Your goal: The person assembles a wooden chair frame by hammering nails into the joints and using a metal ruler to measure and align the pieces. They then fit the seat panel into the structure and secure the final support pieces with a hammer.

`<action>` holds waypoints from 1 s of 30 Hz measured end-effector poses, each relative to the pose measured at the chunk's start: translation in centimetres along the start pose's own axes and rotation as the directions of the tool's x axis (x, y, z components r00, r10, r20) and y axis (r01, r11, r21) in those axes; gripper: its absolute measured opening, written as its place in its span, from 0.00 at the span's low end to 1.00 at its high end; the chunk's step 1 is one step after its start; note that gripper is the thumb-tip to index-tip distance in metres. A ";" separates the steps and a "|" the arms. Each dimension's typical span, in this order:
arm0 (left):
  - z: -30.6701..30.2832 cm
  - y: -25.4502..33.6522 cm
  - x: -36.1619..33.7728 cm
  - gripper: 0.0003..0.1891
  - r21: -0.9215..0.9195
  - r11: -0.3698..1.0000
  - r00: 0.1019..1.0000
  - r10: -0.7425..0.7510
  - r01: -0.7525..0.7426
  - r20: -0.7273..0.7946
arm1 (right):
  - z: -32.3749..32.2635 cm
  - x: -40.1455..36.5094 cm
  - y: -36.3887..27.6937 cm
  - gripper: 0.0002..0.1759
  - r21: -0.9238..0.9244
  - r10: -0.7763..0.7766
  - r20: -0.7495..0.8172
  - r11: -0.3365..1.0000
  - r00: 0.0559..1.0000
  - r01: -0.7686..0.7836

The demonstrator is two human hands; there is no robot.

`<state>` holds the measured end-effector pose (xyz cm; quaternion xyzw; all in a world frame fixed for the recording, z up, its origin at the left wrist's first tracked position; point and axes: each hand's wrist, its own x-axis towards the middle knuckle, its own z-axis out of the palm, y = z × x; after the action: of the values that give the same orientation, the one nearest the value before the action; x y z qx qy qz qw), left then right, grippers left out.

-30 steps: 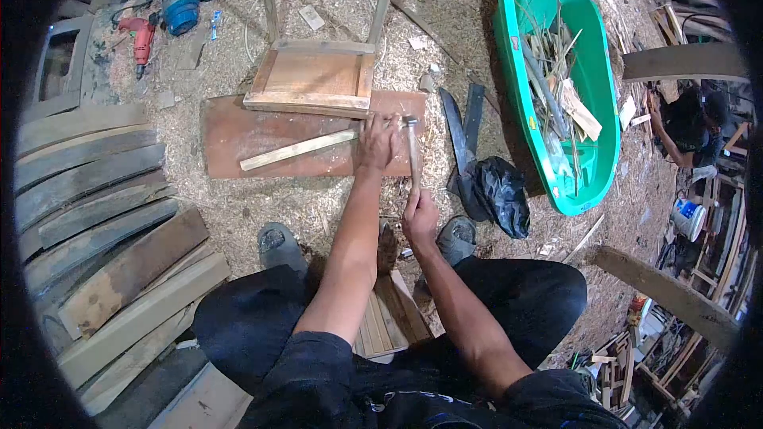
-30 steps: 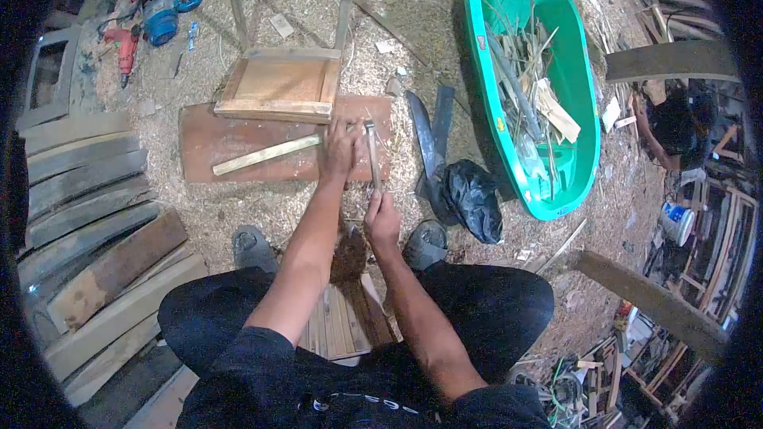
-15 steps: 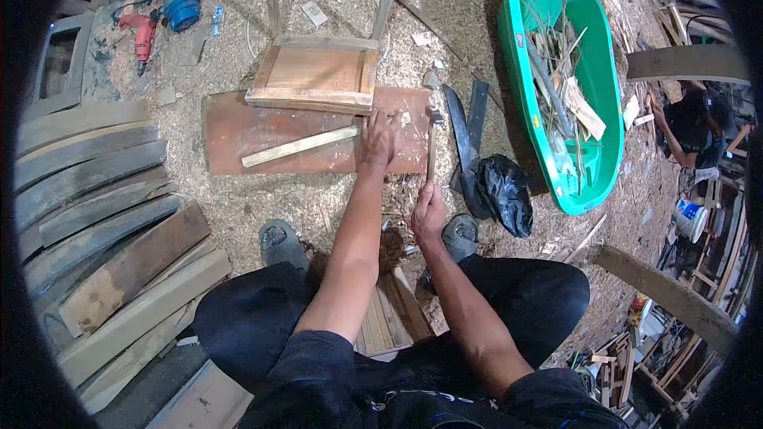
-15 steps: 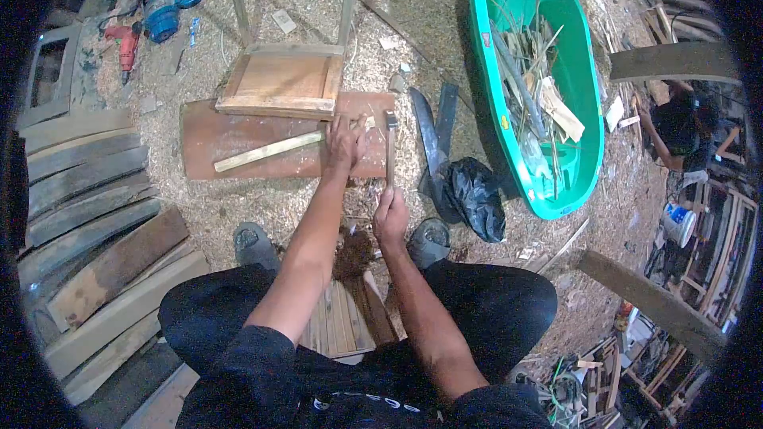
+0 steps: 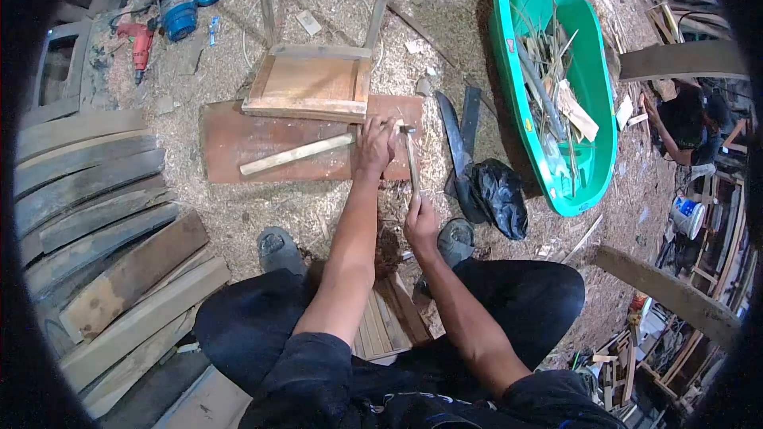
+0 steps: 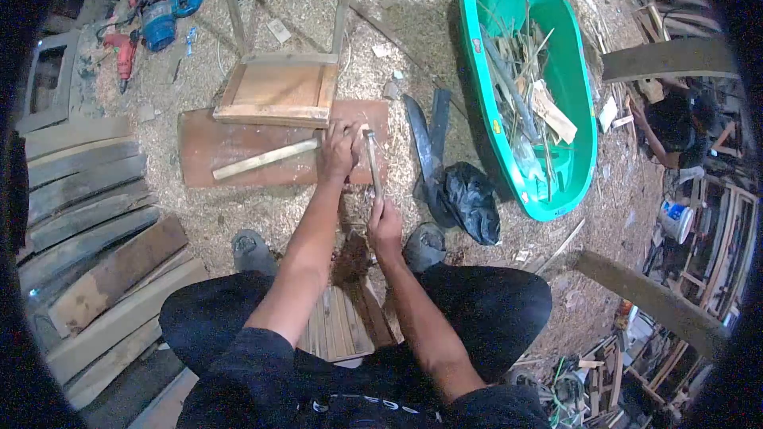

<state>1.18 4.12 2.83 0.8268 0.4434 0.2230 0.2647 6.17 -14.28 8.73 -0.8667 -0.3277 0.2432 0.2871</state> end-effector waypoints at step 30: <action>-1.2 1.2 -0.5 0.22 0.135 0.989 0.998 -0.069 0.067 0.009 | 0.0 0.3 0.0 0.18 0.085 0.034 -0.010 0.996 0.999 -0.033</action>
<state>0.96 3.43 4.43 0.8287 0.4835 0.1779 0.2188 6.34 -14.05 8.68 -0.8604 -0.3009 0.2565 0.3214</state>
